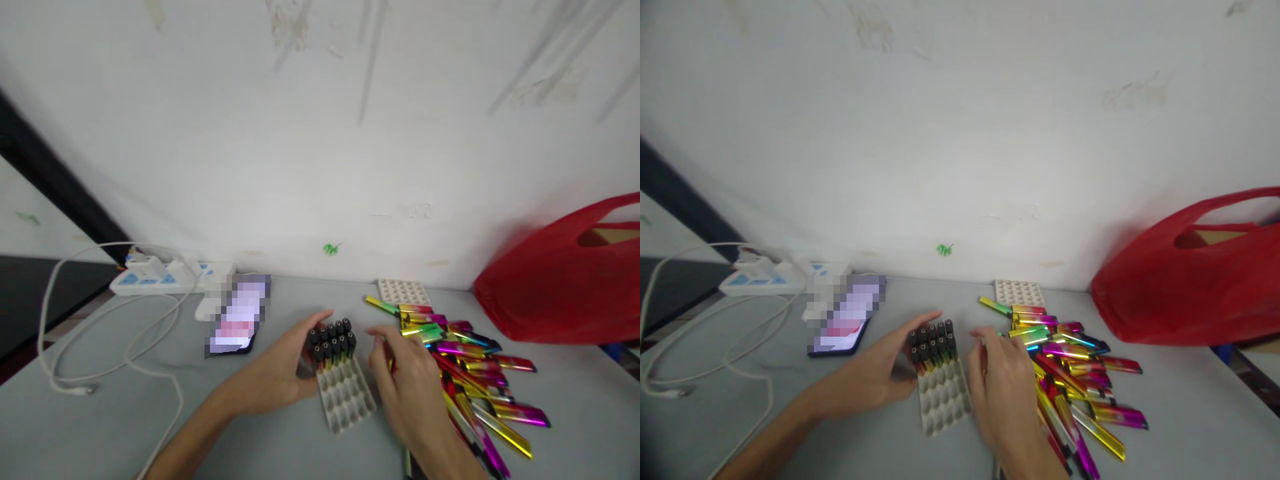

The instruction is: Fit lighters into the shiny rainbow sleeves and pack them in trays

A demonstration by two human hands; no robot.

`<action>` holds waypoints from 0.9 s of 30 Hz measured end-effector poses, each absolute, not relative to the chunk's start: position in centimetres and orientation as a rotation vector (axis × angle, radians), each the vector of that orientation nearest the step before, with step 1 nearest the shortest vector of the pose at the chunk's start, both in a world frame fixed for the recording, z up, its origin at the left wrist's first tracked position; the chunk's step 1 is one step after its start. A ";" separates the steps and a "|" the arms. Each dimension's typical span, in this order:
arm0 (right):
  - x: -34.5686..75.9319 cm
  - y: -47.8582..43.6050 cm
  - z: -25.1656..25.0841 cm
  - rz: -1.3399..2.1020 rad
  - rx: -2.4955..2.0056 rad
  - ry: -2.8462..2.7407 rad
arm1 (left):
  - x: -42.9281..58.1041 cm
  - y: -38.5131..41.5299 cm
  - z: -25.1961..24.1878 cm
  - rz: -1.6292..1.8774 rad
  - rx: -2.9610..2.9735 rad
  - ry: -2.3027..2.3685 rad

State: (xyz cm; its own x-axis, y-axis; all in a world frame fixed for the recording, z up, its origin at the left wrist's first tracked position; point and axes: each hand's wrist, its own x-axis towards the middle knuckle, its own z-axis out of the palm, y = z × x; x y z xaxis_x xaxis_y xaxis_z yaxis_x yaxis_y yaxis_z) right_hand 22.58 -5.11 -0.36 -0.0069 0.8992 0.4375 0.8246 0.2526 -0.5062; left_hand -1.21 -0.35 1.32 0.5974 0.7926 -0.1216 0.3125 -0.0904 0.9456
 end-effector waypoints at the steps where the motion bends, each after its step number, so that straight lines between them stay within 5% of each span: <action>1: 23.0 -4.8 -0.3 0.060 -1.587 -1.797 | -1.2 -0.4 1.3 0.508 1.652 0.923; 14: 23.5 -4.2 0.1 -0.552 -2.153 -1.945 | -0.7 0.1 -0.6 0.582 1.494 0.971; 27: 23.2 -4.0 -1.2 -0.543 -2.079 -2.001 | -0.5 0.3 -1.3 0.661 1.480 0.858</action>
State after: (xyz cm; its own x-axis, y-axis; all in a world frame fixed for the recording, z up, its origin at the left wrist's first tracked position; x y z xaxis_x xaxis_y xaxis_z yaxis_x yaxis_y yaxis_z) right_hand 23.17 -4.01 -1.24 0.0131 0.9173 0.3981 0.9926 -0.0599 0.1054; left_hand -0.48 0.33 -1.35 0.5604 0.8239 -0.0851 0.1276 0.0156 0.9917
